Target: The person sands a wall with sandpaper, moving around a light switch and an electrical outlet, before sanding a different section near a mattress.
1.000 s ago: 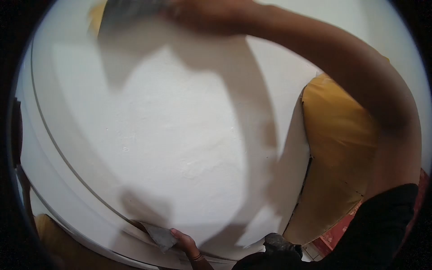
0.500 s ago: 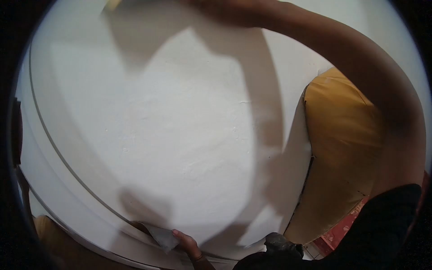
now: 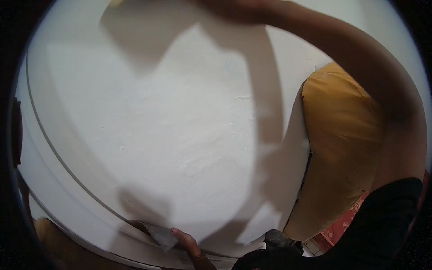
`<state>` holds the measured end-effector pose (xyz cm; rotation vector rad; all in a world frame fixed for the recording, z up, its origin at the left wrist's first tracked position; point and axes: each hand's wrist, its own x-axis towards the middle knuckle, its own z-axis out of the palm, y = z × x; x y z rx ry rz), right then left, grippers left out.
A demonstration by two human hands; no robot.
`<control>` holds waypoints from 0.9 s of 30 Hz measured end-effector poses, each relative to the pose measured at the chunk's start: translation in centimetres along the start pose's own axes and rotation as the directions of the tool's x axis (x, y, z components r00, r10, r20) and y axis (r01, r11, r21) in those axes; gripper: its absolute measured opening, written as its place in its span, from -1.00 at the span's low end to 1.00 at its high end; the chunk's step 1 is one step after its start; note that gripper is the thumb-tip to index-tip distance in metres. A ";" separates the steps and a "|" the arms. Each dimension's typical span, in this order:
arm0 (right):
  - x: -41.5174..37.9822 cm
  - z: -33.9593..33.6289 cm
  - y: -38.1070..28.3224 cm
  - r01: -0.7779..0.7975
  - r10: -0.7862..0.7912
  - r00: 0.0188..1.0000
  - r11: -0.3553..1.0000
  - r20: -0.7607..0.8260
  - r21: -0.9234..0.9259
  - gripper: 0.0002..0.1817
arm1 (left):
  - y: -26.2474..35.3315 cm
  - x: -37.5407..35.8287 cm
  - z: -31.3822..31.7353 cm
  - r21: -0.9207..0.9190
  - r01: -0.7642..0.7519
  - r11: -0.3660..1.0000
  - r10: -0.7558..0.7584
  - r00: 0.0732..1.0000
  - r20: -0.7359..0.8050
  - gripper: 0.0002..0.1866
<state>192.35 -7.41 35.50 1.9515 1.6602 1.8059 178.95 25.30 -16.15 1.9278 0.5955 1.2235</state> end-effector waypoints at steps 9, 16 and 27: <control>-4.9 7.7 -12.8 0.528 -0.578 0.814 0.779 0.061 0.339 -0.59 | -1.5 0.9 0.4 -0.361 0.017 0.932 -0.075 0.986 -0.148 -0.38; 1.0 -1.8 3.1 -0.086 -0.010 0.987 0.807 -0.160 -0.584 -0.66 | 6.1 0.1 -0.8 -0.194 0.089 0.977 -0.118 0.982 -0.145 -0.41; -2.0 -1.1 5.4 -0.619 0.551 0.745 0.781 -0.377 -0.080 -0.49 | -10.0 1.7 2.4 -0.155 -0.020 0.988 0.025 0.999 0.026 -0.39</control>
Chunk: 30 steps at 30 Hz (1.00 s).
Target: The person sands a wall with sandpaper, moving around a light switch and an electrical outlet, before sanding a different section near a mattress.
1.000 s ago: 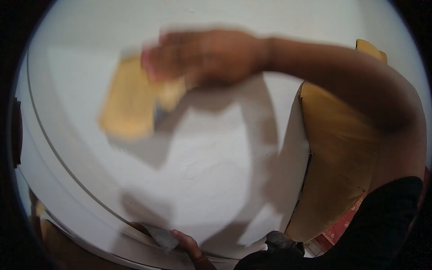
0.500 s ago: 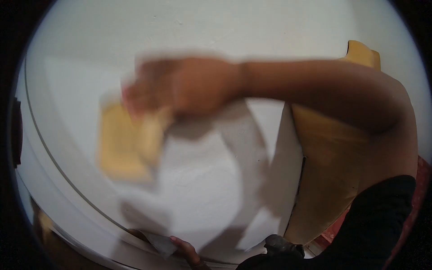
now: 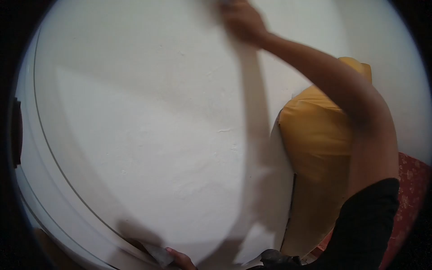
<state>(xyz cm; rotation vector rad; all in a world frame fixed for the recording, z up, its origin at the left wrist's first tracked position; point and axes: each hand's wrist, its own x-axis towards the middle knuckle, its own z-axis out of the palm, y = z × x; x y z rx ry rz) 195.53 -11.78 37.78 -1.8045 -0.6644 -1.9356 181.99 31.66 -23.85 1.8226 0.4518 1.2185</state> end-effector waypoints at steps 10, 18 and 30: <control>-1.6 3.7 -17.9 0.533 -0.533 0.840 0.845 -0.102 -0.029 -0.64 | 19.5 -0.3 -0.5 -0.357 0.062 0.932 -0.183 0.931 -0.317 -0.27; 0.9 -2.8 8.5 -0.621 0.611 0.783 0.760 -0.116 -0.189 -0.61 | 14.6 0.2 -0.1 -0.242 0.025 0.970 -0.078 0.974 -0.212 -0.40; 10.0 3.5 -0.1 -0.129 0.133 0.985 0.991 -0.109 0.043 -0.68 | 15.6 0.1 1.6 -0.124 -0.147 0.981 0.095 0.932 -0.349 -0.52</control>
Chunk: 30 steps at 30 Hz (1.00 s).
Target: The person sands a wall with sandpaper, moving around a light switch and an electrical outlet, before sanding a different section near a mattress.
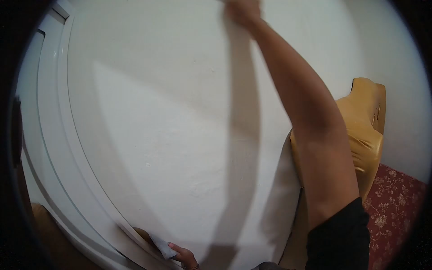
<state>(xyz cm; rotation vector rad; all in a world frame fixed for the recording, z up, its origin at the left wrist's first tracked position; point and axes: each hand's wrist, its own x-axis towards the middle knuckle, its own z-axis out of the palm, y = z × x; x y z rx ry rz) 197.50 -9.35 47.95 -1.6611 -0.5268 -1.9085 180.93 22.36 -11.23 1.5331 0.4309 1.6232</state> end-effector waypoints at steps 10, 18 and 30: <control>-8.5 5.5 -27.0 0.659 -0.659 0.751 0.746 -0.030 0.097 -0.62 | -1.4 0.4 -2.9 0.082 -0.023 0.996 0.015 0.994 0.105 -0.51; -3.6 -2.1 -4.2 -0.013 0.030 0.997 0.975 0.074 -0.220 -0.53 | -2.4 0.2 -2.3 -0.043 0.053 0.998 -0.048 0.993 0.110 -0.47; -9.5 2.3 -13.0 0.584 -0.571 0.811 0.805 0.128 -0.103 -0.78 | 3.8 2.6 -2.3 -0.208 -0.013 0.978 0.013 1.000 -0.001 -0.39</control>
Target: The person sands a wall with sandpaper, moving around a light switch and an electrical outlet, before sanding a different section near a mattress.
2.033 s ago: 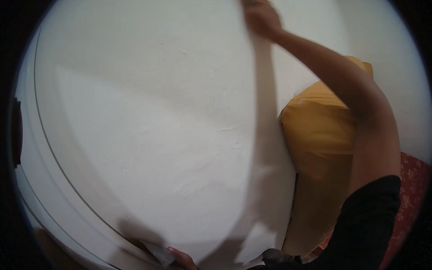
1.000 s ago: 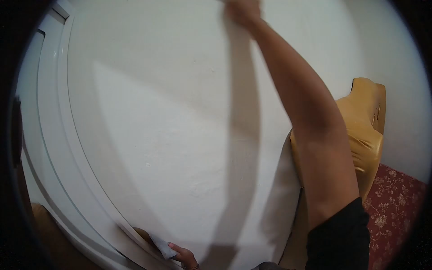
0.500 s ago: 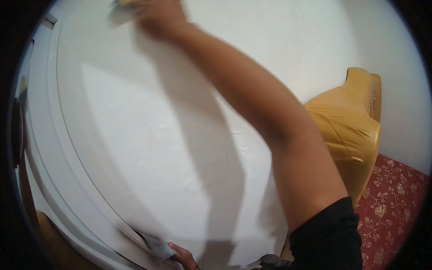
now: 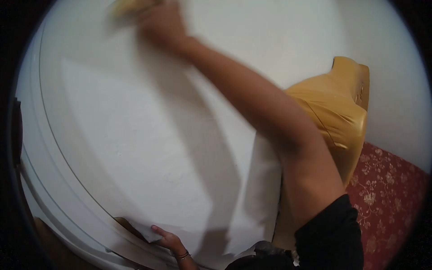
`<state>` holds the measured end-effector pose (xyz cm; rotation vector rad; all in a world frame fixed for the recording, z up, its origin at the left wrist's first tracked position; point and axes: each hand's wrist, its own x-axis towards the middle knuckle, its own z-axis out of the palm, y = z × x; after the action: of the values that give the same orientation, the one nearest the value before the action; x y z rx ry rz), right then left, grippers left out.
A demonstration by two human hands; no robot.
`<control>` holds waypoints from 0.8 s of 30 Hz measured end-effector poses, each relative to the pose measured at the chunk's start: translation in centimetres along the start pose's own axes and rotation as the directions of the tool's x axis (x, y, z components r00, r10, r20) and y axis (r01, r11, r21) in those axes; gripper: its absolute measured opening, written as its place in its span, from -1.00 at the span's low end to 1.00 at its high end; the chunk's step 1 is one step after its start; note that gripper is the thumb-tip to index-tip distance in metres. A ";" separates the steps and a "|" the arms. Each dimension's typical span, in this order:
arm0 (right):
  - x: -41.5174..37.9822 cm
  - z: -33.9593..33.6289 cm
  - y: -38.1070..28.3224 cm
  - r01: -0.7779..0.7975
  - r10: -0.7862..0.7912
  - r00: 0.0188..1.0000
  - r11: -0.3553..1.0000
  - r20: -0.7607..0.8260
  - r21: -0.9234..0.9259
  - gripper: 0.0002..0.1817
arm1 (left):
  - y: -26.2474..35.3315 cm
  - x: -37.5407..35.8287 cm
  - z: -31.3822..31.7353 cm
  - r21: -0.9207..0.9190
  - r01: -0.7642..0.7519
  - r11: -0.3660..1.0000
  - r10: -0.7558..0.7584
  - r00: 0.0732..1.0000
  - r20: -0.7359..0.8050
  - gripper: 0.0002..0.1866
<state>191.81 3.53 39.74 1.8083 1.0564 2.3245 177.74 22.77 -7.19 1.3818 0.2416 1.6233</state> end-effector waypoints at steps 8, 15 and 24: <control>1.5 -1.7 -8.8 0.125 -0.085 0.977 0.971 -0.193 0.204 -0.64 | 2.9 1.6 -0.3 0.259 0.173 0.950 -0.176 0.984 -0.012 -0.40; -13.5 -0.5 15.0 -0.871 0.729 0.491 0.396 -0.477 -0.292 -0.64 | 1.8 1.9 1.3 0.172 -0.006 0.985 0.025 0.994 -0.110 -0.46; 1.5 1.5 -11.7 0.048 0.070 0.946 0.935 -0.316 0.352 -0.64 | 5.2 5.6 5.1 0.270 0.033 0.962 -0.031 0.999 -0.011 -0.43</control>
<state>188.14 13.93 35.22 1.5466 1.6085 2.6421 179.82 22.11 1.70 1.5675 0.5028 1.6120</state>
